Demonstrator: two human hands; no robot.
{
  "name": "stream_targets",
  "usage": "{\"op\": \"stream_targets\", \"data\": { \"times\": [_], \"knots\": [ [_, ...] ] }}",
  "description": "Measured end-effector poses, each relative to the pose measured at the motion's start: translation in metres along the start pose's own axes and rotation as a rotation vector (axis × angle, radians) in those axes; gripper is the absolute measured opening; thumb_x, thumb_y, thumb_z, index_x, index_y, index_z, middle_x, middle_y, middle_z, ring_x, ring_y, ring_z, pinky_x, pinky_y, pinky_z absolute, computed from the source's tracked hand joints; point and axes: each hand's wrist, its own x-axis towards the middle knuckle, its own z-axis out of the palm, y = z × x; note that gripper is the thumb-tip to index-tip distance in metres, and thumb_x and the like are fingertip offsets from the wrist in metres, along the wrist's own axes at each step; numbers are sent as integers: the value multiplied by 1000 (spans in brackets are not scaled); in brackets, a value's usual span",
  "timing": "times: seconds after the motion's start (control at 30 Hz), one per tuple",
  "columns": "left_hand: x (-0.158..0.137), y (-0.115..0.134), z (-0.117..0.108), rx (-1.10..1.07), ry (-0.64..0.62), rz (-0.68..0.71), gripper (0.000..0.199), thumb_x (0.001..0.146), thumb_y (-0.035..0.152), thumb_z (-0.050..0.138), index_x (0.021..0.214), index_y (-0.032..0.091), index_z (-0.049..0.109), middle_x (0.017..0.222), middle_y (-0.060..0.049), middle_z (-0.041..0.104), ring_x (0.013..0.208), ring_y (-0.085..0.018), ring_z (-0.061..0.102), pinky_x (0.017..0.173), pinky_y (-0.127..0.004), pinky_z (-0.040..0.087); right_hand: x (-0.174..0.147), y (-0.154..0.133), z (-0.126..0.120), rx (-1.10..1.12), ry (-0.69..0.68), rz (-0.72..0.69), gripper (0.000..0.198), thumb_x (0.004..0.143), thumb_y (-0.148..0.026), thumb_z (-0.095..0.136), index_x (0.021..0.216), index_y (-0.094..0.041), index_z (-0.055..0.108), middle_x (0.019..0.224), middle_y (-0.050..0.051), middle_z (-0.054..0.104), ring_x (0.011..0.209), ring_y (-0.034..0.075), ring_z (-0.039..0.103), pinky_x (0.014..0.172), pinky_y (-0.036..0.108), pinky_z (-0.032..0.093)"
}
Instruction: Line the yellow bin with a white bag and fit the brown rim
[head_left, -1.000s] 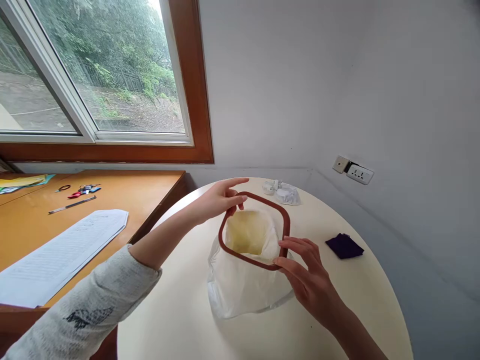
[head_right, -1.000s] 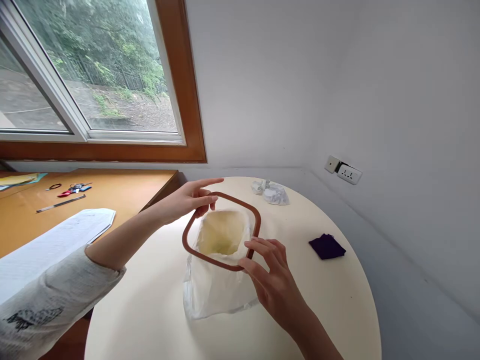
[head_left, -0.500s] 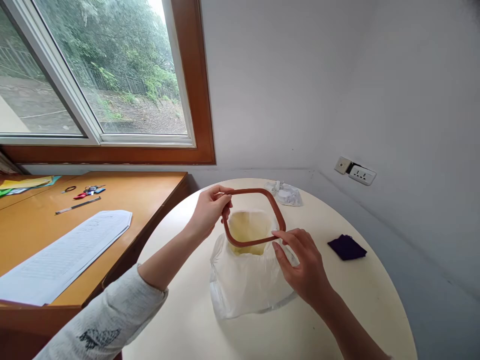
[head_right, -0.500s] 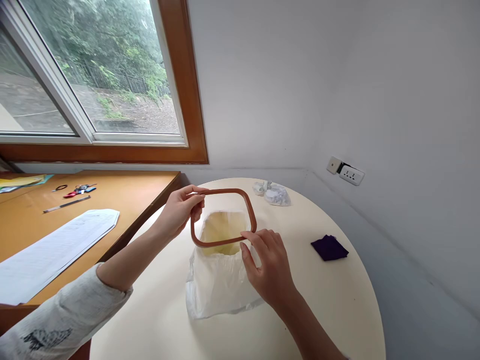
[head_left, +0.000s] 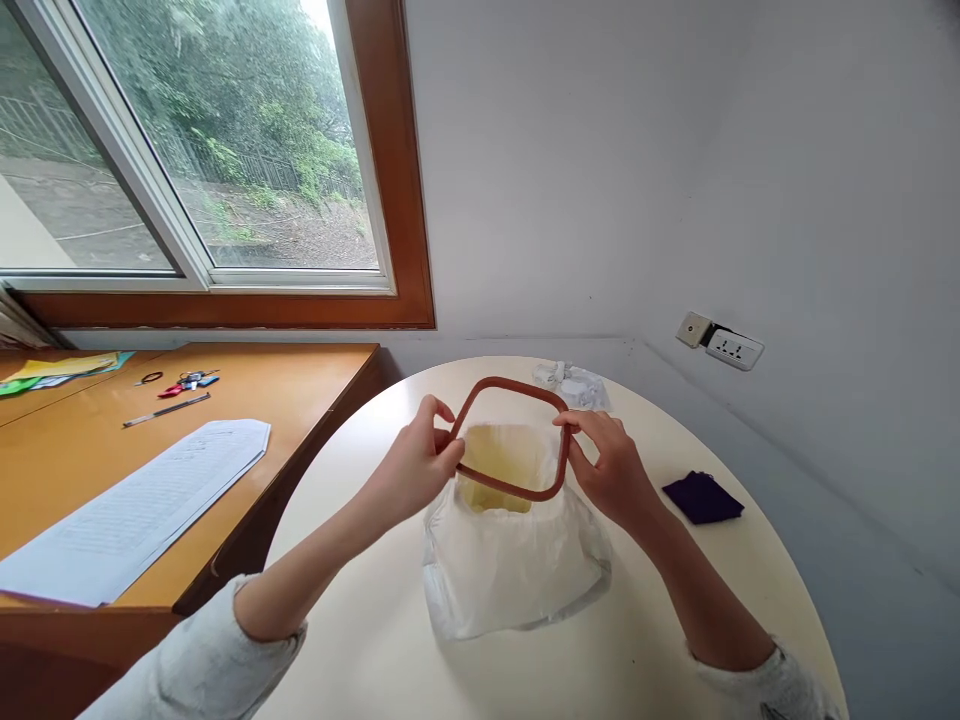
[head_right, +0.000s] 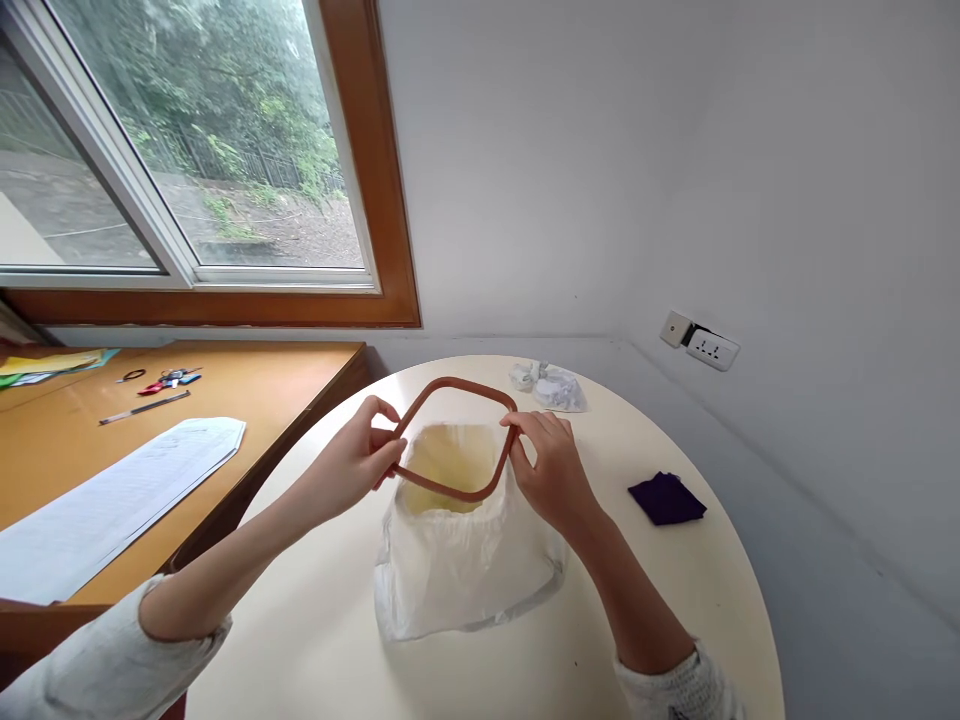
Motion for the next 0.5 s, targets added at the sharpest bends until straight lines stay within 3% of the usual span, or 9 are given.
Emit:
{"op": "stream_targets", "data": {
  "times": [0.27,0.5],
  "knots": [
    [-18,-12,10,195,-70,-60,11,83,32,37,84,25,30,54,8,48,49,-12,36,44,-21,29,-4,12,11,22,-98,2,33,85,-13,38,110,-25,56,104,2,65,99,18,57,89,37,35],
    [-20,-17,16,254,-73,-18,11,83,26,33,75,24,28,58,7,46,50,-12,35,45,-22,28,-11,18,20,-13,-191,57,41,86,-12,33,119,-25,53,118,4,60,113,19,51,95,42,30]
  ]
}}
